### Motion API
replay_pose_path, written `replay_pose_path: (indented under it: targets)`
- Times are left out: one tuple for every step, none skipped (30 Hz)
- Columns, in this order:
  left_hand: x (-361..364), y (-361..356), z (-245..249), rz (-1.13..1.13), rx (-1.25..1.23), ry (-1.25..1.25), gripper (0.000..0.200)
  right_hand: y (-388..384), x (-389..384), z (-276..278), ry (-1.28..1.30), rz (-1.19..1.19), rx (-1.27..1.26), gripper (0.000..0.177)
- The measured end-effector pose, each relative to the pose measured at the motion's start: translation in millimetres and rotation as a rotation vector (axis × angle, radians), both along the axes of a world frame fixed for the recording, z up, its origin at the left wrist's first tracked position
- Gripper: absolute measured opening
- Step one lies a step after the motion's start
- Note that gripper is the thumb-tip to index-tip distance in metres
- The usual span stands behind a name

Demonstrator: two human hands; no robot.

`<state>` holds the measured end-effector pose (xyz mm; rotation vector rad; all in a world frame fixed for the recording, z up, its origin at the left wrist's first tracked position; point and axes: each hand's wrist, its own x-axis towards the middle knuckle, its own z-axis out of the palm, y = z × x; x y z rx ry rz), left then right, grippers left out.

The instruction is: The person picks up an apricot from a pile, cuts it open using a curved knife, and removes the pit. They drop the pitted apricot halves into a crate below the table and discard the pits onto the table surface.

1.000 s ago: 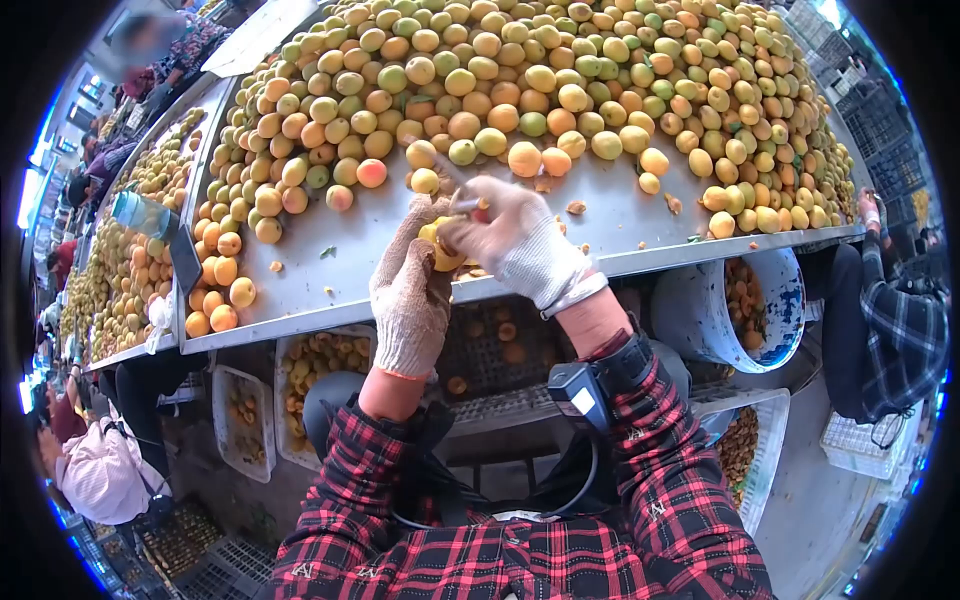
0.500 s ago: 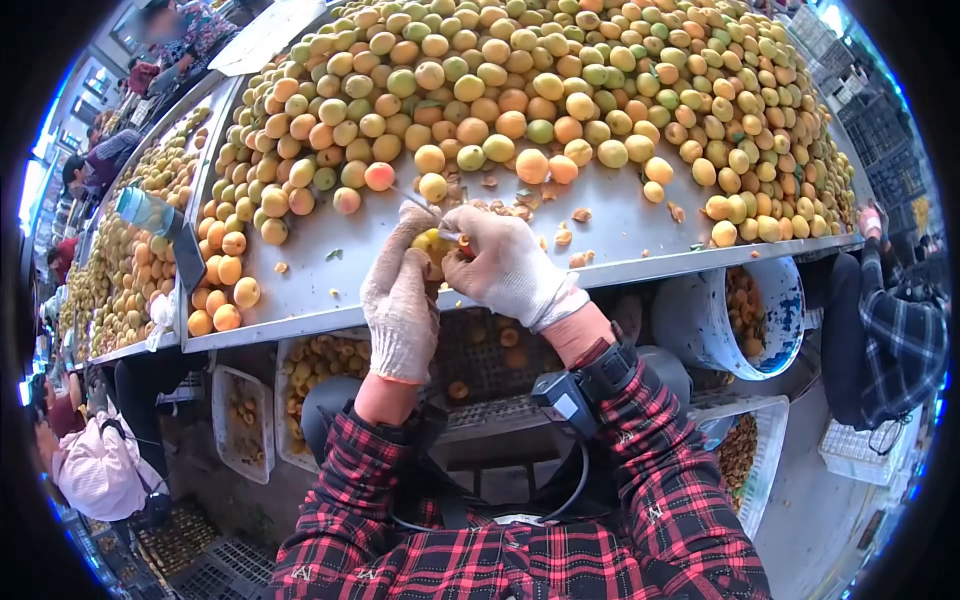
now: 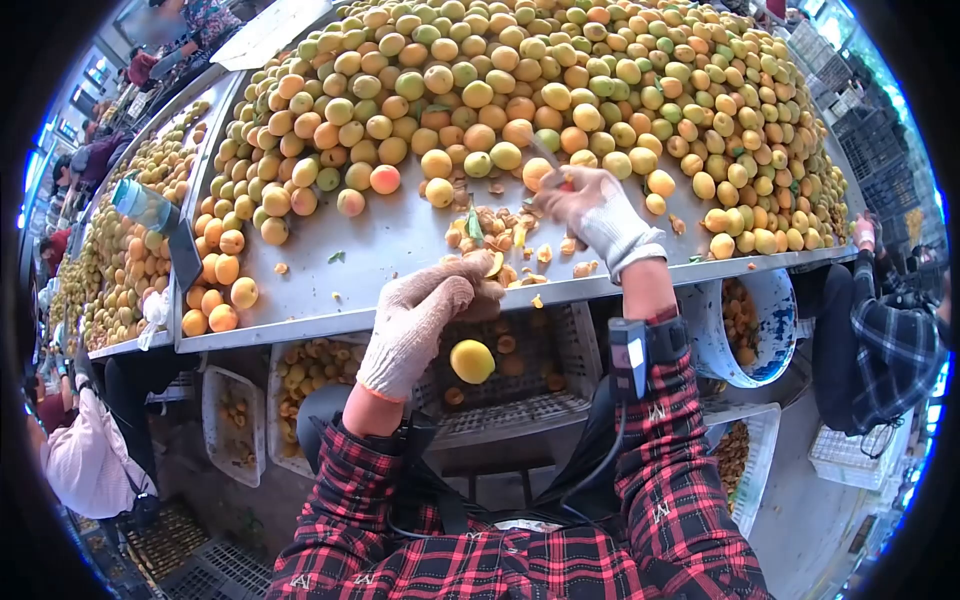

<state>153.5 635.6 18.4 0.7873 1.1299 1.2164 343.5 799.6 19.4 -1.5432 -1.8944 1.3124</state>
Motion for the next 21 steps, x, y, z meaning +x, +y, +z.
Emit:
replay_pose_path:
  targets:
    - [1,2,-5,0.087,0.037,-0.004,0.030,9,-2,-3,-0.072,-0.084,0.063,0.033]
    - [-2,5,-9,0.125,0.066,-0.016,0.030,19,-3,-11,-0.075,-0.085,0.068,0.033]
    - [-2,8,-11,0.124,0.070,-0.020,0.030,31,-3,-22,-0.136,-0.090,0.221,0.035]
    - [-2,10,-13,0.192,0.069,-0.082,0.031,39,-7,-26,-0.198,-0.093,0.373,0.038]
    - [-2,11,-16,0.260,0.067,-0.144,0.032,46,-10,-30,-0.201,-0.092,0.375,0.038]
    - [-4,11,-20,0.249,0.071,-0.098,0.032,52,-17,-33,-0.276,-0.020,0.424,0.037]
    - [-4,12,-22,0.251,0.072,-0.098,0.032,55,-25,-36,-0.350,0.052,0.472,0.037]
    - [-4,13,-24,0.247,0.073,-0.104,0.032,58,-31,-39,-0.441,0.102,0.462,0.033]
    - [-5,13,-25,0.244,0.075,-0.111,0.031,60,-35,-46,-0.510,0.178,0.504,0.031]
    - [-5,14,-26,0.247,0.077,-0.109,0.031,68,-36,-60,-0.582,0.192,0.506,0.040]
    - [-5,14,-27,0.254,0.077,-0.123,0.031,75,-37,-75,-0.654,0.206,0.509,0.051]
    - [-5,14,-27,0.259,0.076,-0.138,0.031,71,-40,-77,-0.666,0.176,0.616,0.051]
    - [-5,15,-27,0.263,0.079,-0.138,0.031,70,-41,-75,-0.665,0.179,0.620,0.051]
    - [-6,15,-27,0.267,0.082,-0.158,0.032,69,-40,-72,-0.513,0.178,0.472,0.045]
    - [-5,15,-27,0.269,0.084,-0.178,0.033,63,-40,-62,-0.362,0.176,0.323,0.040]
    - [-5,16,-27,0.273,0.085,-0.180,0.033,50,-34,-49,-0.013,0.068,0.048,0.049]
    - [-4,17,-26,0.285,0.066,-0.170,0.033,40,-34,-35,0.082,0.044,-0.032,0.051]
    - [-2,17,-25,0.297,0.046,-0.161,0.034,26,-34,-21,0.219,0.013,-0.090,0.050]
    - [-1,18,-23,0.301,0.048,-0.163,0.034,9,-37,-10,0.357,-0.020,-0.148,0.051]
    - [0,18,-21,0.281,0.041,-0.213,0.035,-5,-39,-4,0.451,-0.003,-0.129,0.052]
    - [2,19,-20,0.259,0.034,-0.261,0.035,-21,-42,0,0.546,0.014,-0.110,0.054]
